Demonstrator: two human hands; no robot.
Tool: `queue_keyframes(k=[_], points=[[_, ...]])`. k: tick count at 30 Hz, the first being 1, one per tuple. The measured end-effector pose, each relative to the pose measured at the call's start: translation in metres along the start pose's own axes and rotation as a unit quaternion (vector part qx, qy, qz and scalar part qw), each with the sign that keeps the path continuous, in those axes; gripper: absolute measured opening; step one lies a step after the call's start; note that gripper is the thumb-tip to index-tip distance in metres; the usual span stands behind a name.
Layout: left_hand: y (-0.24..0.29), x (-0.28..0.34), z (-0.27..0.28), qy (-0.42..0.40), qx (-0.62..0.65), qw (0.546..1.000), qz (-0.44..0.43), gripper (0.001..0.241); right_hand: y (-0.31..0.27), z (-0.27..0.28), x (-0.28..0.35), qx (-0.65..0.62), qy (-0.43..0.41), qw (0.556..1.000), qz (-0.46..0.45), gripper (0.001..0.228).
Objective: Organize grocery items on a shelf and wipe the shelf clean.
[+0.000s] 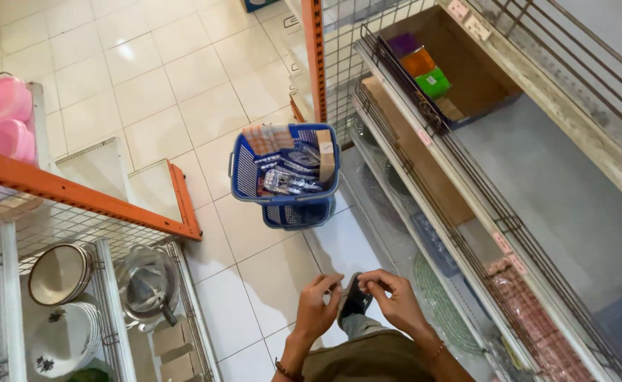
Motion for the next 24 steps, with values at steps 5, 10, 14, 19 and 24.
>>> queue_keyframes(k=[5, 10, 14, 19, 24], points=[[0.0, -0.073, 0.012, 0.032, 0.006, 0.999, 0.01, 0.024, -0.034, 0.008, -0.067, 0.029, -0.032, 0.999, 0.025, 0.019], [-0.006, -0.119, 0.011, 0.045, 0.02, 0.999, 0.0, 0.023, -0.033, 0.022, -0.107, 0.017, -0.019, 1.0, 0.011, 0.019], [-0.015, -0.149, 0.007, 0.028, 0.012, 1.0, 0.005, 0.022, -0.03, 0.029, -0.126, 0.017, -0.01, 0.999, -0.031, 0.019], [-0.044, -0.195, -0.002, -0.019, 0.032, 0.999, 0.02, 0.021, -0.01, 0.031, -0.154, 0.015, 0.033, 0.998, -0.051, 0.02], [-0.082, -0.257, -0.002, -0.087, 0.028, 0.994, 0.065, 0.021, -0.009, 0.02, -0.196, 0.048, 0.057, 0.992, -0.097, 0.023]])
Point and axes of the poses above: each hand's wrist, its own x-axis away from the middle knuckle, its own z-axis out of the back of the hand, y = z × x, the point moved 9 cm from there along -x, towards the middle knuckle
